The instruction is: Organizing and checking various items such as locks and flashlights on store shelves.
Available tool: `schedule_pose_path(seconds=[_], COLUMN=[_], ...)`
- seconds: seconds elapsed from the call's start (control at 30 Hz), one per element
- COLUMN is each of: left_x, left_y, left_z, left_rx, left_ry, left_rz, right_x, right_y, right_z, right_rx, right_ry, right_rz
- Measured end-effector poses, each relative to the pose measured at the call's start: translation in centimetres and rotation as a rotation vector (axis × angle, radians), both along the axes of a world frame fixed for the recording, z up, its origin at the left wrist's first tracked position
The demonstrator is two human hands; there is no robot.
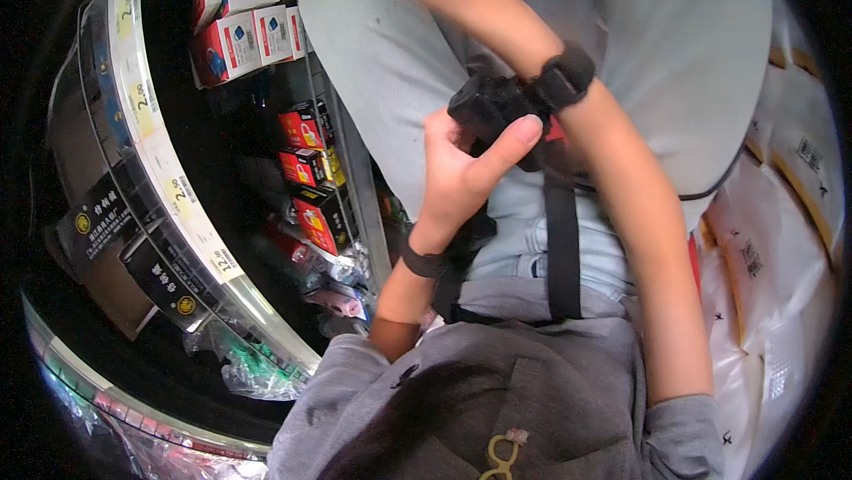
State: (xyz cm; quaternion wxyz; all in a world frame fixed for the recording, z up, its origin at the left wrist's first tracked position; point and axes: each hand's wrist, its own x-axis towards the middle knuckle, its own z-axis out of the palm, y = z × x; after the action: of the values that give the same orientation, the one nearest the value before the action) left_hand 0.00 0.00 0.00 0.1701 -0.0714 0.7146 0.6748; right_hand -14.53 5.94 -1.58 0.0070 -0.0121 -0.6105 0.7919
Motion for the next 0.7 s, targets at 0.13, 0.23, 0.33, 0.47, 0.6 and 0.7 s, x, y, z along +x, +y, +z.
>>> schedule_pose_path(seconds=[0.13, 0.23, 0.33, 0.47, 0.6, 0.7], left_x=[-0.1, -0.7, -1.2, -0.9, -1.0, -1.0], left_y=[0.4, 0.4, -0.1, -0.2, 0.3, 0.1], left_z=[-0.1, -0.5, -1.0, -0.3, -0.7, -0.3], left_rx=[0.108, 0.09, 0.165, 0.07, 0.002, 0.038], left_ry=[-0.065, -0.006, -0.057, -0.07, -0.002, -0.018], left_rz=[0.064, 0.049, 0.053, 0.003, 0.049, 0.06], right_x=[-0.1, -0.6, -0.6, 0.3, 0.7, 0.8], right_y=[1.1, 1.6, 2.2, 2.3, 0.9, 0.9], right_z=[-1.4, -2.6, -2.2, -1.9, -2.6, -3.7], right_rx=[-0.943, -1.201, -1.457, -1.221, 0.137, 0.438], right_ry=[-0.344, -0.326, -0.319, -0.339, 0.035, 0.33], right_rz=[0.182, 0.29, 0.399, 0.239, -0.089, -0.189])
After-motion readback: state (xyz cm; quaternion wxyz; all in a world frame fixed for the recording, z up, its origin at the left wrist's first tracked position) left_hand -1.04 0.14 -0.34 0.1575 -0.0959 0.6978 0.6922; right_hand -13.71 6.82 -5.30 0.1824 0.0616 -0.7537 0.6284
